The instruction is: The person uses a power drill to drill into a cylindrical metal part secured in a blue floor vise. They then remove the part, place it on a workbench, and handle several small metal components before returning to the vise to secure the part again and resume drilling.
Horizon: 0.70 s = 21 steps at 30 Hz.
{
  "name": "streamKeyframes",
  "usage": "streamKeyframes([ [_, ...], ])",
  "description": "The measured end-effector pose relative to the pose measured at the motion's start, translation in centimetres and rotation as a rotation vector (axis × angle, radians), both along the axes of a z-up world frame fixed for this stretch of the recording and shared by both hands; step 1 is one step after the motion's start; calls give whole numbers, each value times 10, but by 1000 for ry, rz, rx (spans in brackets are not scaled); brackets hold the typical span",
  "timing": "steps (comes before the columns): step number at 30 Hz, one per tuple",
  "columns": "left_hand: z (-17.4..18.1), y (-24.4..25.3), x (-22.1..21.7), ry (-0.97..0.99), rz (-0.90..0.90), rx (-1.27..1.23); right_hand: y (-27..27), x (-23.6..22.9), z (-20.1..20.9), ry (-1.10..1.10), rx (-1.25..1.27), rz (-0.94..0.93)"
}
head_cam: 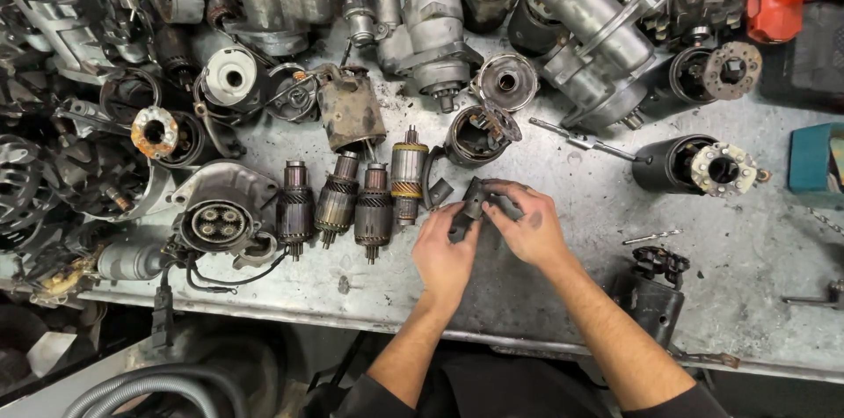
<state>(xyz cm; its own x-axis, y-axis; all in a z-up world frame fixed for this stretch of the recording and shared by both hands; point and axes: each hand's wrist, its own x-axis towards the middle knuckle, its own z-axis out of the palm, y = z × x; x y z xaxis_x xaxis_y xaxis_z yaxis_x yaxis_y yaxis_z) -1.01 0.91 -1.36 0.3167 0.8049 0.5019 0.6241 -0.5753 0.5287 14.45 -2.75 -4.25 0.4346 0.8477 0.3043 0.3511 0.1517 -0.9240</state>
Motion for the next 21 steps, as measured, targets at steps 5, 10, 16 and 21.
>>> streamKeyframes([
  [5, 9, -1, 4, 7, 25, -80, -1, 1, 8, 90, -94, 29],
  [10, 7, -1, 3, 23, 27, -110, -5, 0, 15, -27, -16, 25],
  [16, 1, 1, 2, 77, 50, -124, -6, 0, 20, -81, -45, 20],
  [21, -5, 1, 1, 117, 49, -122, -6, -1, 18, -163, -59, -2],
])
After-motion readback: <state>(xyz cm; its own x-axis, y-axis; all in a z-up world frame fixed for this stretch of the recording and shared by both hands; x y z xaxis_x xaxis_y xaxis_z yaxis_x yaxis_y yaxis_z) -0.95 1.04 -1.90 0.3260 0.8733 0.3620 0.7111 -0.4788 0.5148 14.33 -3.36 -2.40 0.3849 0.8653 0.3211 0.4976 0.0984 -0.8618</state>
